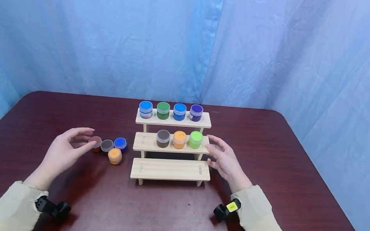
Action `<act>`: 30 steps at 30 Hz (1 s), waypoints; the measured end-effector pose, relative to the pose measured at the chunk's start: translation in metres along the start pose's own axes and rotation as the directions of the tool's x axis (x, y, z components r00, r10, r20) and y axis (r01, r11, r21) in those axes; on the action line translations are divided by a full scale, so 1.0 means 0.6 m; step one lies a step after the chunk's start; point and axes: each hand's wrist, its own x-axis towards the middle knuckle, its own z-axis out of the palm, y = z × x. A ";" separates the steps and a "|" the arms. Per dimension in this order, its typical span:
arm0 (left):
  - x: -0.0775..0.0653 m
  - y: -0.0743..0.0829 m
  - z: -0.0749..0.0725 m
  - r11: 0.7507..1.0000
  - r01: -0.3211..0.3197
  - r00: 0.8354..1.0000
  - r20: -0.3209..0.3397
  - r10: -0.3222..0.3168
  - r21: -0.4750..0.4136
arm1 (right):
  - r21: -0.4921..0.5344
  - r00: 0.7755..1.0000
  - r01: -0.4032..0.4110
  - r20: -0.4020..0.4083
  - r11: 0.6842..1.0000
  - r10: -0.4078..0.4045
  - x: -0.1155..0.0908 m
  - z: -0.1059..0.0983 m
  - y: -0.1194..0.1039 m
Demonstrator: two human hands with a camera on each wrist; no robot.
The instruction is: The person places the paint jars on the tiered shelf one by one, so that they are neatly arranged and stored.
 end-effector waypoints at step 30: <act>0.040 -0.064 0.001 0.976 0.192 0.944 0.254 -0.211 0.100 | 0.010 1.000 -0.002 0.004 1.000 0.002 0.000 -0.001 0.000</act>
